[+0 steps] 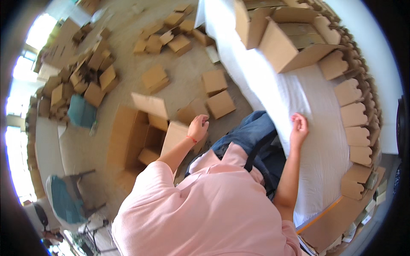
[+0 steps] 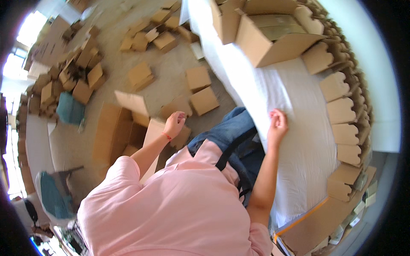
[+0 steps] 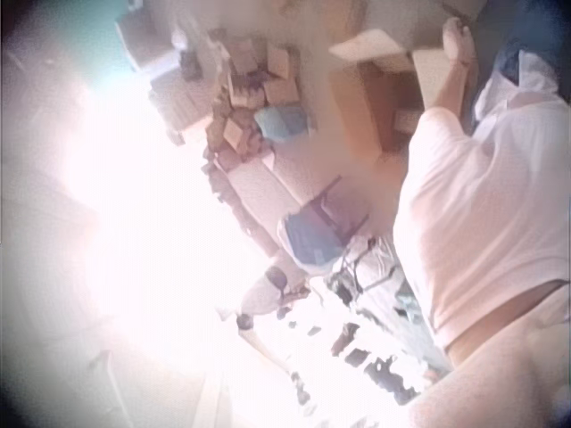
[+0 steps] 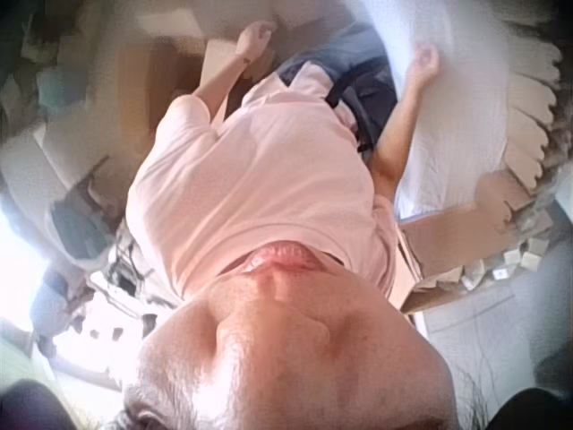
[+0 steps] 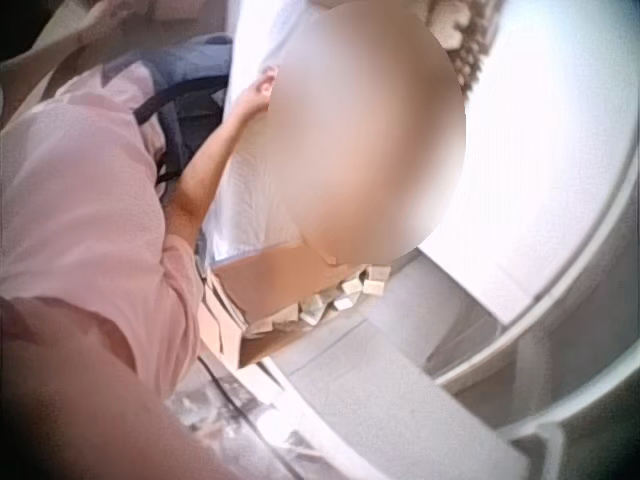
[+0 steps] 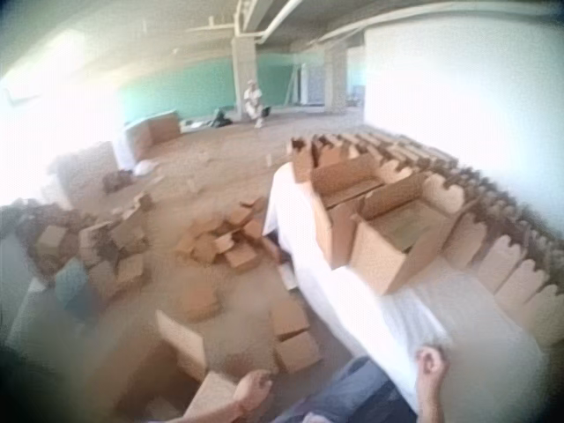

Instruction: The person places bottles into plastic bags, seals the bags, and then packs the bagged bottles and other boxed items into cardboard shipping boxes.

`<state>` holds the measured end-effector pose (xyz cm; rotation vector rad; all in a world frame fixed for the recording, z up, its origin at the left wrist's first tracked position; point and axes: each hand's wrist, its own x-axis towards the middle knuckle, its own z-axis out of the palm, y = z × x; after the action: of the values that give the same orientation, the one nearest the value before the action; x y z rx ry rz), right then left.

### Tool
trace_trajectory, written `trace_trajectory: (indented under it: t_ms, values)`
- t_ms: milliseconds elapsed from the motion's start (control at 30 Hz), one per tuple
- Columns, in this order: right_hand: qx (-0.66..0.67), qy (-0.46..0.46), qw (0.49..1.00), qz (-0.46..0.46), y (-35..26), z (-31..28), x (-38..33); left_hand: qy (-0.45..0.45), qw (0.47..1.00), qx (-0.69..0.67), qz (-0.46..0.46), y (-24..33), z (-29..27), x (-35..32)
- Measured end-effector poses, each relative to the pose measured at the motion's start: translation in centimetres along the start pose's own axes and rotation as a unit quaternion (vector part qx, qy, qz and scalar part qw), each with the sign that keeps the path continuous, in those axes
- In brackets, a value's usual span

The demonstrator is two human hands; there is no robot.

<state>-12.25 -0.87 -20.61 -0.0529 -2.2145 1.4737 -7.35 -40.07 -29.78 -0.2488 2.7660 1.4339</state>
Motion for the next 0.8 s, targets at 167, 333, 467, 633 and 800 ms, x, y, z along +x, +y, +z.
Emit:
trace_trajectory:
  t_ms: [167,333,467,633,800]
  values:
    - [-0.066,-0.012,0.998,0.008,-1.1,0.4,0.1,0.116,0.967,0.079,-0.213,-9.8,-3.8,-9.3]
    - [-0.072,-0.014,0.997,-0.013,0.1,0.0,0.4,0.185,0.924,0.195,-0.272,-12.7,-6.8,-12.5]
    - [-0.082,-0.023,0.996,-0.022,0.2,-0.1,0.6,0.097,0.927,0.132,-0.337,-16.2,-6.5,-13.5]
    - [-0.102,-0.024,0.994,-0.016,1.0,-0.7,0.7,-0.031,0.907,0.032,-0.419,-18.5,-7.6,-12.3]
    - [-0.121,-0.029,0.992,0.012,1.1,-1.2,0.8,-0.006,0.914,0.032,-0.404,-29.0,-2.7,-9.6]
